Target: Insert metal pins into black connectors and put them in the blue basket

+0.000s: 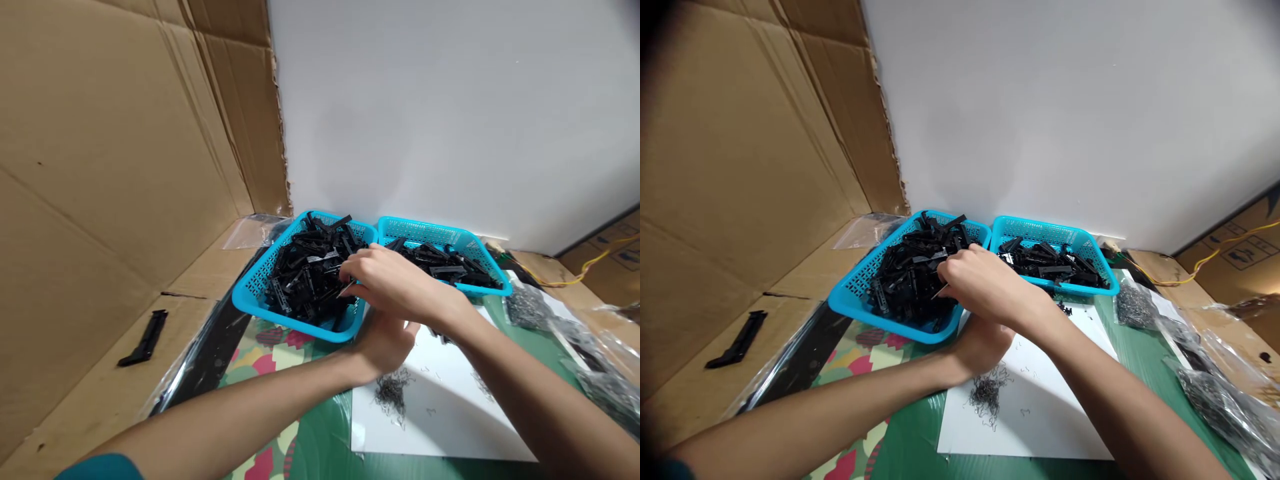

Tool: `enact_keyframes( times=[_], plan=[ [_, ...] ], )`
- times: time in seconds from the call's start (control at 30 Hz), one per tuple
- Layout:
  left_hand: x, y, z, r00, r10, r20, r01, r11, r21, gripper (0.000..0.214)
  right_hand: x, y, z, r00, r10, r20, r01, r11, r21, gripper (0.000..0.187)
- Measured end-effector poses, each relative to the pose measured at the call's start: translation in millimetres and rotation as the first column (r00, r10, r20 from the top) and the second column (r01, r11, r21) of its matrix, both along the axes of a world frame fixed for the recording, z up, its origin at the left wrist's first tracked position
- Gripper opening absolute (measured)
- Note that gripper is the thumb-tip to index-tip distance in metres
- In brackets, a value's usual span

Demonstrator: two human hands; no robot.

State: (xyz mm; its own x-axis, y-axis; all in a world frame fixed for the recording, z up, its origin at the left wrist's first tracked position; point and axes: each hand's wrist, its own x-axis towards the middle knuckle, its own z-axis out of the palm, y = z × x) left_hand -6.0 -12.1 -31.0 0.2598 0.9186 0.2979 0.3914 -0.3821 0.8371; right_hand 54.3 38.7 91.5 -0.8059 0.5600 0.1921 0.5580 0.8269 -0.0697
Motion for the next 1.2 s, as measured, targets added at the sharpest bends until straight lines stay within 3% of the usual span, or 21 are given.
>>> enact_keyframes(
  times=[0.1, 0.17, 0.3, 0.4, 0.47, 0.53, 0.63, 0.73, 0.83, 0.93, 1.2],
  plan=[
    [-2, 3, 12.4, 0.988, -0.029, 0.152, 0.034, 0.999, -0.032, 0.025, 24, -11, 10.2, 0.989, -0.066, -0.136, 0.083, 0.989, 0.125, 0.010],
    [-4, 4, 20.6, 0.956, -0.048, 0.289, 0.074, 0.994, -0.081, 0.039, 49, -24, 10.5, 0.946, -0.136, -0.294, 0.193, 0.965, 0.176, 0.009],
    [-5, 6, 34.0, 0.837, -0.138, 0.529, 0.247, 0.959, -0.141, 0.053, 95, -58, -13.8, 0.797, -0.247, -0.551, 0.415, 0.887, 0.201, 0.017],
    [-1, 6, 42.0, 0.699, -0.202, 0.686, 0.468, 0.855, -0.226, 0.052, 111, -79, -43.9, 0.785, -0.241, -0.571, 0.415, 0.889, 0.195, 0.018],
    [3, 5, 45.5, 0.691, -0.227, 0.686, 0.572, 0.753, -0.327, 0.046, 113, -87, -59.8, 0.797, -0.238, -0.554, 0.385, 0.908, 0.163, 0.016],
    [6, 4, 46.6, 0.696, -0.201, 0.690, 0.595, 0.700, -0.395, 0.043, 114, -91, -68.0, 0.815, -0.237, -0.529, 0.356, 0.925, 0.134, 0.013],
    [8, 6, 43.4, 0.689, -0.130, 0.713, 0.561, 0.718, -0.411, 0.040, 119, -94, -68.8, 0.822, -0.205, -0.532, 0.328, 0.933, 0.148, 0.010],
    [8, 9, 38.4, 0.719, -0.141, 0.681, 0.506, 0.778, -0.373, 0.036, 127, -105, -69.1, 0.743, -0.293, -0.602, 0.407, 0.912, 0.058, 0.012],
    [7, 10, 35.2, 0.791, -0.185, 0.583, 0.414, 0.864, -0.287, 0.026, 131, -121, -77.8, 0.652, -0.557, -0.514, 0.513, 0.824, -0.241, 0.011],
    [7, 8, 33.0, 0.830, -0.194, 0.523, 0.341, 0.919, -0.200, 0.018, 131, -132, -91.0, 0.646, -0.697, -0.312, 0.560, 0.710, -0.428, 0.008],
    [7, 9, 29.4, 0.890, -0.209, 0.405, 0.269, 0.958, -0.096, 0.019, 127, -137, -104.3, 0.619, -0.762, -0.189, 0.658, 0.635, -0.405, 0.017]
  ],
)
